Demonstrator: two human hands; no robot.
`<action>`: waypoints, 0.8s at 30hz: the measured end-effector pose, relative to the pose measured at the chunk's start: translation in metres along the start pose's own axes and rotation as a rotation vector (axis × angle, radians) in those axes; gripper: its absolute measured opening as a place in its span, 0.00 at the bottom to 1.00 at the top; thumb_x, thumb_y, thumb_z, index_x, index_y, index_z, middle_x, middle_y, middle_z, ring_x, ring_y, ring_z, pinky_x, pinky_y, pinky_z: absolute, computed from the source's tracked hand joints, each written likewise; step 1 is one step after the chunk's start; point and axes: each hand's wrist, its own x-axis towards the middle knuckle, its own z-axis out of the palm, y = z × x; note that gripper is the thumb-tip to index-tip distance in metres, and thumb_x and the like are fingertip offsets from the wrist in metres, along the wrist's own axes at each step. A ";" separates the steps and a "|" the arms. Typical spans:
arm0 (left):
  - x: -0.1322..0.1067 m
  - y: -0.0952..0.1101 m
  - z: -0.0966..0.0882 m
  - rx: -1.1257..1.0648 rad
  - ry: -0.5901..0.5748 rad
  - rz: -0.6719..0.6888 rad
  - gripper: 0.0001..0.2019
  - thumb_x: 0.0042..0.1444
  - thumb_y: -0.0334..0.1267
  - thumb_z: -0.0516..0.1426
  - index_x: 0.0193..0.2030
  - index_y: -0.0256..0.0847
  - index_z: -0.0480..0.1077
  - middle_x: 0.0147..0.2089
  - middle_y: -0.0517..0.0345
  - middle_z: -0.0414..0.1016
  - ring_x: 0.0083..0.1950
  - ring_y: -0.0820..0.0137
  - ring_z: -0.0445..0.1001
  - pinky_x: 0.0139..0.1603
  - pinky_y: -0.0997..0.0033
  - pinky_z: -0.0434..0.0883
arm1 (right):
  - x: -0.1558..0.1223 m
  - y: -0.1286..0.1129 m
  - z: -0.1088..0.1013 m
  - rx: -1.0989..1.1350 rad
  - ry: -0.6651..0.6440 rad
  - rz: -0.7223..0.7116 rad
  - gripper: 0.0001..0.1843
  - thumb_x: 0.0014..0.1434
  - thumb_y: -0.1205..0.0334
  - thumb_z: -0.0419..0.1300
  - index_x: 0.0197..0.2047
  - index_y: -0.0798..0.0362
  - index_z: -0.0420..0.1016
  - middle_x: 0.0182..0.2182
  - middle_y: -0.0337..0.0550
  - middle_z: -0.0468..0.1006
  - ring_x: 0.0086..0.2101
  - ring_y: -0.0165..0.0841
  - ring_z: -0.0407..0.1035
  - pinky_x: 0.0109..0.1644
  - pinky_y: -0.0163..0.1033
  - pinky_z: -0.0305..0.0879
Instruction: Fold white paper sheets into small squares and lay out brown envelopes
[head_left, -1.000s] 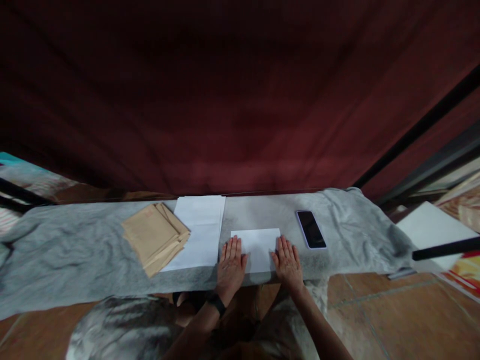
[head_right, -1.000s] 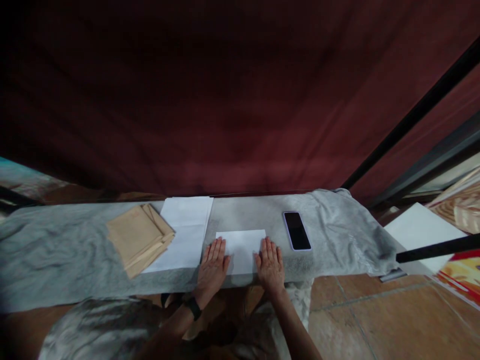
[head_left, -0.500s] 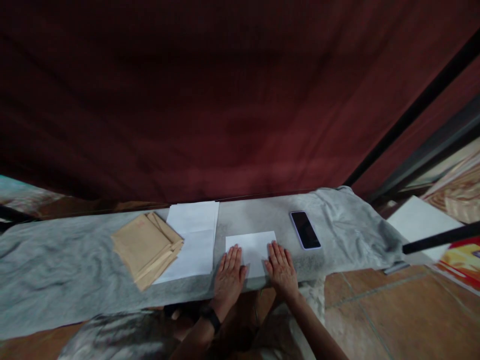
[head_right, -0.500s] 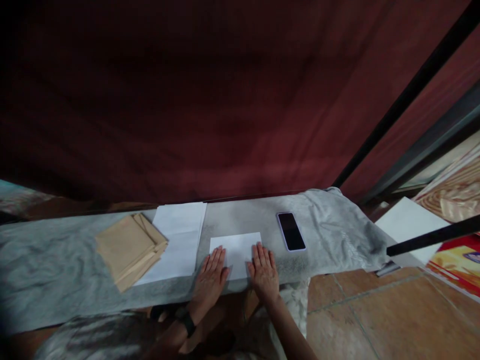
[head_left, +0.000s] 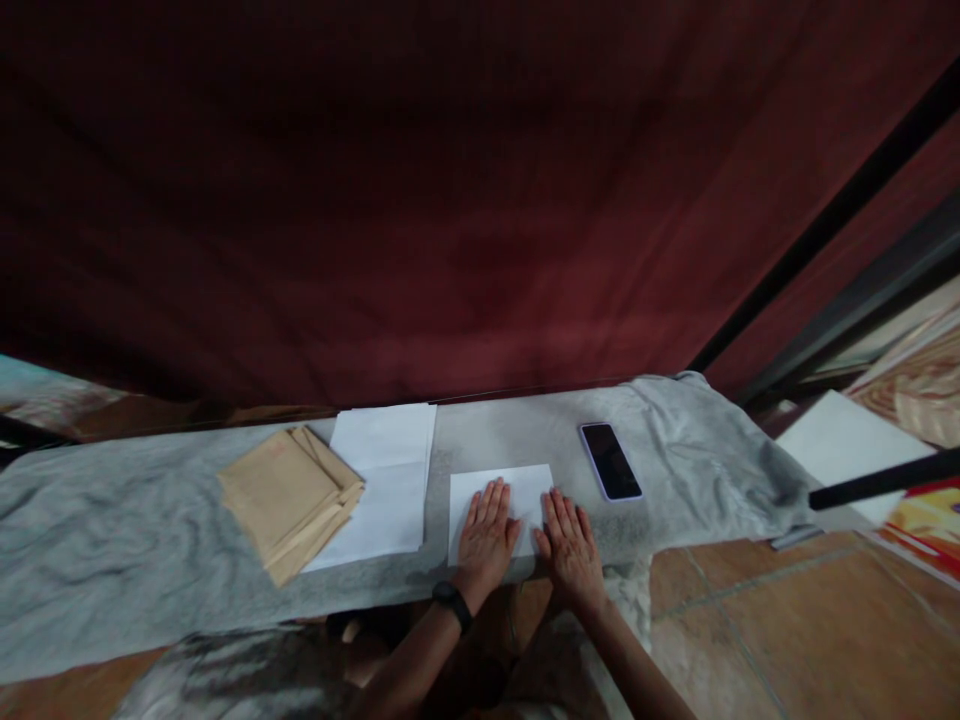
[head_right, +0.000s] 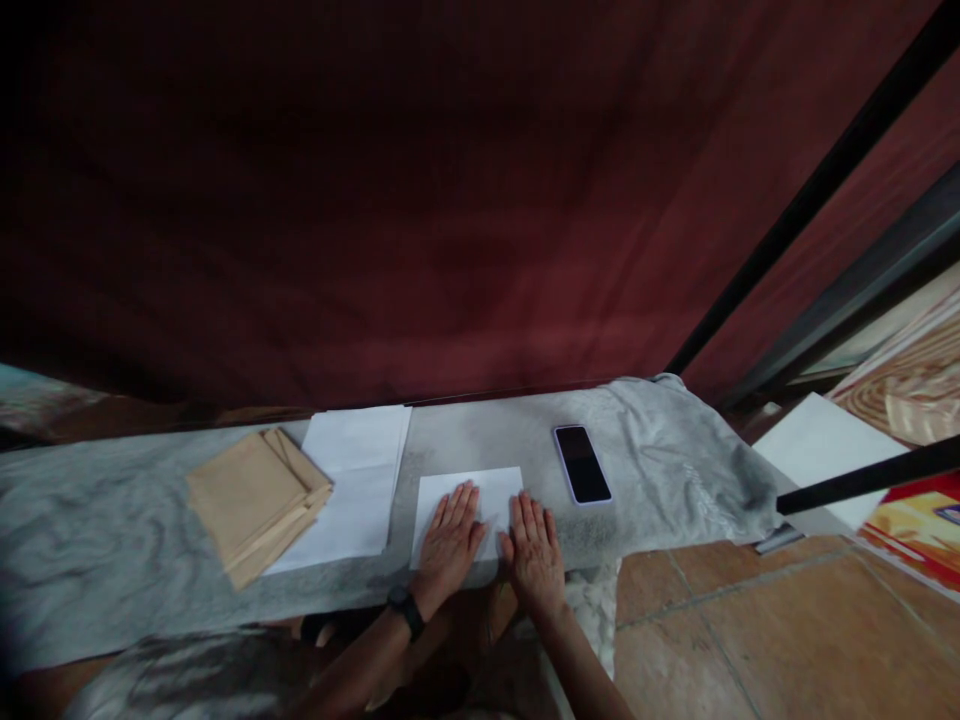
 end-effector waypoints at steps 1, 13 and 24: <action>-0.001 -0.007 0.000 0.006 0.002 -0.020 0.28 0.70 0.44 0.45 0.73 0.35 0.52 0.74 0.47 0.56 0.75 0.62 0.52 0.73 0.51 0.57 | -0.001 0.000 0.000 0.006 -0.003 0.007 0.33 0.72 0.52 0.48 0.74 0.56 0.49 0.68 0.54 0.62 0.65 0.45 0.59 0.70 0.53 0.48; -0.001 -0.014 -0.005 0.074 -0.092 -0.059 0.30 0.66 0.37 0.46 0.74 0.31 0.50 0.75 0.43 0.54 0.77 0.57 0.46 0.75 0.48 0.48 | 0.069 -0.050 0.018 0.206 -0.201 -0.120 0.27 0.73 0.59 0.40 0.69 0.57 0.61 0.69 0.51 0.61 0.68 0.39 0.52 0.71 0.51 0.48; 0.001 -0.006 -0.005 0.077 -0.135 -0.091 0.30 0.68 0.42 0.43 0.73 0.27 0.49 0.75 0.38 0.49 0.77 0.53 0.46 0.74 0.44 0.48 | 0.061 -0.006 0.021 0.105 -0.114 -0.011 0.28 0.73 0.55 0.43 0.72 0.55 0.56 0.69 0.56 0.59 0.66 0.47 0.55 0.68 0.58 0.49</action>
